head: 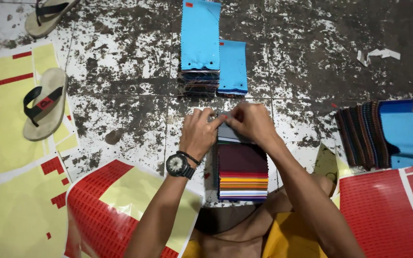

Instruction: The person sits on the floor and peels small red stickers from a large red sheet, placing them onto a stack of colorful notebooks. The person repeatedly peels stickers and adds them to the stack.

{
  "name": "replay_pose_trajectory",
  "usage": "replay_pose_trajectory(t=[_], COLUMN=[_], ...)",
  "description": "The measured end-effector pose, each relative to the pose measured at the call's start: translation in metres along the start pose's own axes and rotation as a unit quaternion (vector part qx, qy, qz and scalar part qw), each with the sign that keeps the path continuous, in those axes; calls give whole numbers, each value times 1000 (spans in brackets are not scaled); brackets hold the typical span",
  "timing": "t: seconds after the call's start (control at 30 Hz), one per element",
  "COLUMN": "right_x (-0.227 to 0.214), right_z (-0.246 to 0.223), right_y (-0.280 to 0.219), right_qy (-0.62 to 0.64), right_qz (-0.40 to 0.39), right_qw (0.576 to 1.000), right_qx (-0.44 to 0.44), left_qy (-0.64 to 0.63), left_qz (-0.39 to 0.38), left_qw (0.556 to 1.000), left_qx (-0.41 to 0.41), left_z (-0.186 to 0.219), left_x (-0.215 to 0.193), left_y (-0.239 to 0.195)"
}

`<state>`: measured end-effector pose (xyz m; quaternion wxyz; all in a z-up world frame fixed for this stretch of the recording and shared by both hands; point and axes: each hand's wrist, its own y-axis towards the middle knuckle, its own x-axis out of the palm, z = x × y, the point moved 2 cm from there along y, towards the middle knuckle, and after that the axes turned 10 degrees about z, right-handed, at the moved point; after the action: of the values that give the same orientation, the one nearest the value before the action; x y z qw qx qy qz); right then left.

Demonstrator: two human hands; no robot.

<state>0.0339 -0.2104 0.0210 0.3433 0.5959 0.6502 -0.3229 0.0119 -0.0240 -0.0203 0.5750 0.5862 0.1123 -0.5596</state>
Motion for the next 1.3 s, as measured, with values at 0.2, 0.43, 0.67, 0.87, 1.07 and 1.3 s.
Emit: replay_pose_trajectory(t=[0.2,0.43,0.67,0.87,1.07,1.3], right_x=[3,15,-13,-56,-45,-34], right_z=[17,26,6,-46,-39,-19], right_y=[-7,-4,-15,-32,-28,-23], right_qy=[-105,-119,0,207,289,244], right_qz=[133,253,19,-80,-89,-70], right_qw=[977,927,971,964,950,966], right_qx=[-130,-250,-239,-144,-76,-41], left_qy=[-25,-252,-347,-404,-382,-233], left_qz=[35,83,95,53,31,201], left_qw=[999,945,872,834,855,908], left_qx=[-5,-191,-332,-373,-349,-284], left_z=[-1,-4,3,13,24,-8], left_x=[3,-13,-35,-23,-8,3], left_y=[1,5,19,43,50,30])
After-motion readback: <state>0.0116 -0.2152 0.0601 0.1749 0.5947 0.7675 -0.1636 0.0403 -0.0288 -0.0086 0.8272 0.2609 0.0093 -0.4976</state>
